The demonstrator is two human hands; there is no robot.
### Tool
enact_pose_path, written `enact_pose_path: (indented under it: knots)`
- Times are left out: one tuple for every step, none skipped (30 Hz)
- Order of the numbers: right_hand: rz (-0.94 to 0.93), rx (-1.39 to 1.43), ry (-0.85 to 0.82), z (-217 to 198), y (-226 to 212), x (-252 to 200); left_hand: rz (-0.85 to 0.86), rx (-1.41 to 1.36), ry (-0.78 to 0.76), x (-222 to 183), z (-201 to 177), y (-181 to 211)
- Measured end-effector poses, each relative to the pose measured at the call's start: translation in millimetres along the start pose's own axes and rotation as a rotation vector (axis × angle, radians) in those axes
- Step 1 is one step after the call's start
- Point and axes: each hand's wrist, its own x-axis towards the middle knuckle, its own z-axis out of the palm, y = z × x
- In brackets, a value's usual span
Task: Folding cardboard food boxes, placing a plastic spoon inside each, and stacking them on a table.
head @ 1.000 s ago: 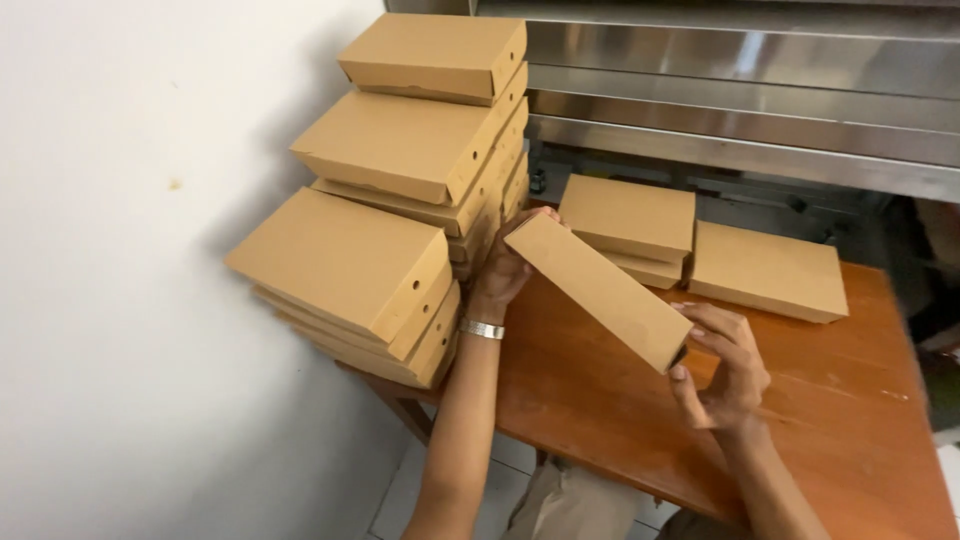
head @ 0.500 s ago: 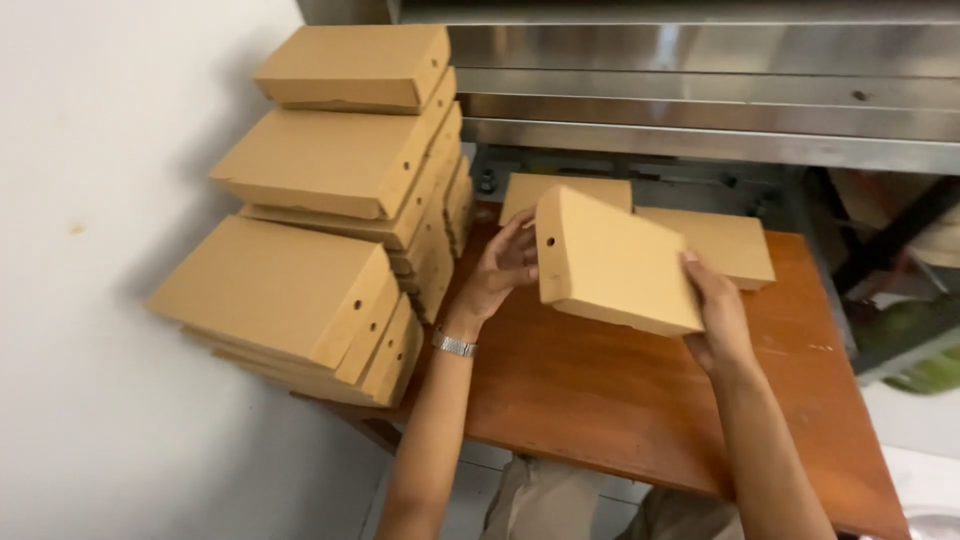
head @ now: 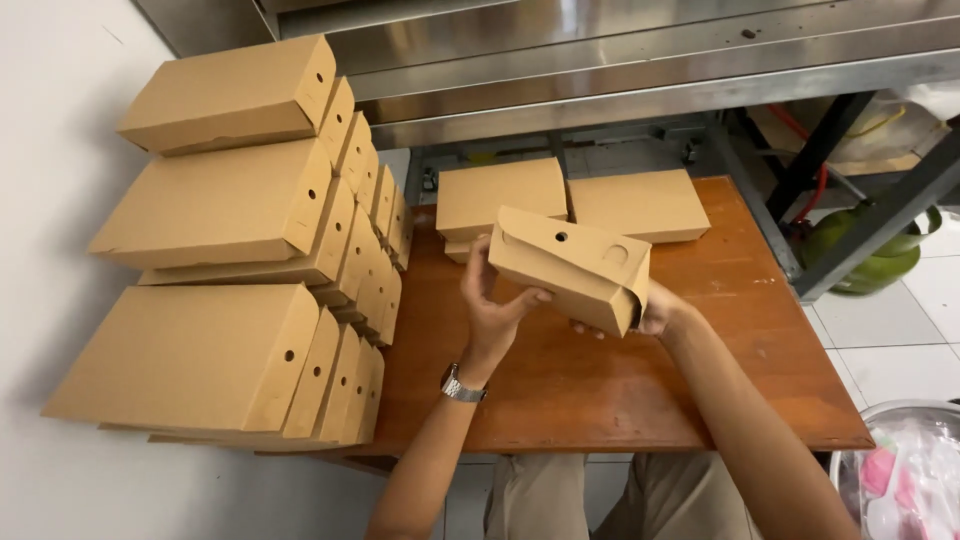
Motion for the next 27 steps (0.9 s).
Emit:
enact_pose_path:
  knots:
    - [0.002,-0.001,-0.001,7,-2,-3,-0.001,0.001,0.002,0,-1,-1]
    - [0.000,0.002,-0.043,13,-5,-6,-0.010,0.035,0.034,1,-2,-1]
    - [-0.002,0.005,-0.086,19,-8,-9,-0.019,0.068,0.067,2,-2,-2]
    - [-0.005,0.005,-0.082,1,-2,9,-0.019,0.064,0.064,5,-3,2]
    - [-0.181,-0.055,-0.020,-18,3,27,-0.073,0.010,0.097,8,-3,6]
    - [-0.358,-0.119,0.042,-38,7,44,-0.126,-0.048,0.129,11,-1,9]
    - [-0.360,-0.122,0.048,-25,-8,32,-0.127,-0.054,0.127,13,-8,1]
    - [-0.469,-0.142,0.131,-14,-23,18,-0.293,-0.186,0.143,13,-12,-8]
    - [-0.579,-0.163,0.212,-3,-38,5,-0.458,-0.318,0.156,13,-16,-17]
    - [-0.577,-0.173,0.222,-5,-40,2,-0.464,-0.330,0.157,18,-9,-1]
    - [-0.605,-0.159,0.210,-6,-41,-1,-0.538,-0.258,0.179,23,-2,16]
    - [-0.633,-0.143,0.194,-5,-42,-3,-0.610,-0.181,0.201,28,2,34]
    - [-0.631,-0.150,0.200,1,-49,-19,-0.614,-0.189,0.202,29,2,34]
    - [-0.603,-0.198,0.053,8,-56,-34,-0.584,-0.136,0.241,30,3,35]
    - [-0.572,-0.244,-0.094,16,-63,-50,-0.554,-0.082,0.280,30,3,37]
    - [-0.573,-0.246,-0.090,23,-66,-57,-0.556,-0.087,0.278,29,3,29]
    - [-0.597,-0.278,-0.023,31,-70,-63,-0.504,0.009,0.240,28,2,22]
    - [-0.621,-0.309,0.040,40,-73,-69,-0.449,0.107,0.204,27,1,16]
    - [-0.620,-0.310,0.040,23,-73,-58,-0.450,0.107,0.204,26,-2,7]
    - [-0.682,-0.234,0.169,7,-73,-45,-0.334,0.233,0.208,25,-6,-2]
    - [-0.742,-0.156,0.298,-9,-73,-32,-0.218,0.358,0.211,24,-11,-11]
    - [-0.739,-0.155,0.296,-39,-72,-15,-0.220,0.361,0.213,25,-15,-16]
    - [-0.806,-0.073,0.458,-69,-72,3,-0.104,0.565,0.218,25,-20,-21]
    - [-0.870,0.010,0.620,-99,-71,20,0.014,0.768,0.221,25,-25,-26]
    - [-0.866,0.009,0.617,-104,-70,18,0.012,0.771,0.223,24,-29,-33]
    - [-0.905,-0.067,0.714,-108,-70,17,0.040,0.859,0.204,23,-32,-40]
    - [-0.944,-0.146,0.811,-113,-71,15,0.069,0.946,0.184,23,-36,-47]
